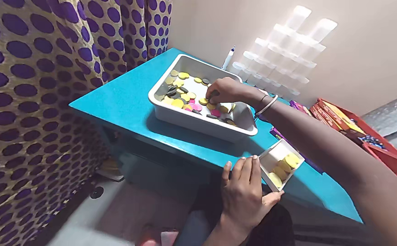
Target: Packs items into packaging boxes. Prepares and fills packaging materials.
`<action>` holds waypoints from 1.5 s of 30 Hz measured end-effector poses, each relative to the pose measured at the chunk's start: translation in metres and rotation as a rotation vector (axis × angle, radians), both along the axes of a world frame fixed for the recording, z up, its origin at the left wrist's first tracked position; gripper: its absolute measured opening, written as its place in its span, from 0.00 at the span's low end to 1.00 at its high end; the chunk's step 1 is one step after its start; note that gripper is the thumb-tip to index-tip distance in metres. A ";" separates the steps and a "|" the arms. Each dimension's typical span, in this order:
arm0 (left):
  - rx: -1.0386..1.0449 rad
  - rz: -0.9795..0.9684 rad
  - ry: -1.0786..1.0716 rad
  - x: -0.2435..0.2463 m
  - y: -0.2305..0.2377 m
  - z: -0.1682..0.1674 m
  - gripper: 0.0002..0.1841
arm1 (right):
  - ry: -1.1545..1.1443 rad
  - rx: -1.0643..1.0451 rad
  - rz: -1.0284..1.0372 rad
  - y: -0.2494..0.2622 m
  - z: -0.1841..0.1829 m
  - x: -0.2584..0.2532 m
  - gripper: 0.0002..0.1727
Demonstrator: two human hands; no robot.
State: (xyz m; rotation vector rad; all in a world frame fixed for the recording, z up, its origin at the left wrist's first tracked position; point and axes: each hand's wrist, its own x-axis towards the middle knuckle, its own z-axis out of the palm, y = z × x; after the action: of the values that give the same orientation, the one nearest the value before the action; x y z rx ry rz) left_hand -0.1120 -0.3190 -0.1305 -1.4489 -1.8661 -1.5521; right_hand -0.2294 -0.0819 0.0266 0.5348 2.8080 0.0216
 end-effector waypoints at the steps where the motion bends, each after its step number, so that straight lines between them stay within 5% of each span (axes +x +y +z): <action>1: -0.001 0.001 0.001 0.000 0.000 0.000 0.45 | 0.002 -0.016 0.008 0.001 0.000 0.001 0.11; 6: 0.005 -0.009 -0.017 0.002 0.002 0.000 0.45 | 0.136 0.032 0.014 0.002 -0.002 0.013 0.11; 13: -0.013 -0.034 -0.055 0.008 0.002 0.001 0.44 | 0.503 0.040 0.003 -0.038 0.045 0.085 0.11; 23: 0.009 -0.008 -0.018 0.010 0.005 -0.002 0.46 | 0.540 -0.033 0.010 -0.033 0.032 0.107 0.14; 29: 0.015 -0.021 -0.033 0.013 0.005 -0.003 0.46 | 0.501 -0.180 -0.149 -0.080 0.059 0.179 0.13; 35: 0.023 -0.011 -0.056 0.014 0.005 -0.002 0.50 | 0.178 -0.111 -0.087 -0.141 0.019 0.227 0.08; 45: 0.020 -0.020 -0.052 0.015 0.006 -0.006 0.49 | 0.268 -0.096 -0.159 -0.142 -0.008 0.235 0.17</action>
State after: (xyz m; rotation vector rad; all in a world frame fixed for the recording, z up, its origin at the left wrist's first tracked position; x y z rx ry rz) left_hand -0.0967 -0.3134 -0.1364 -1.4362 -1.8649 -1.6282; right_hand 0.0058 -0.2242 0.0188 0.7881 2.9927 -0.2331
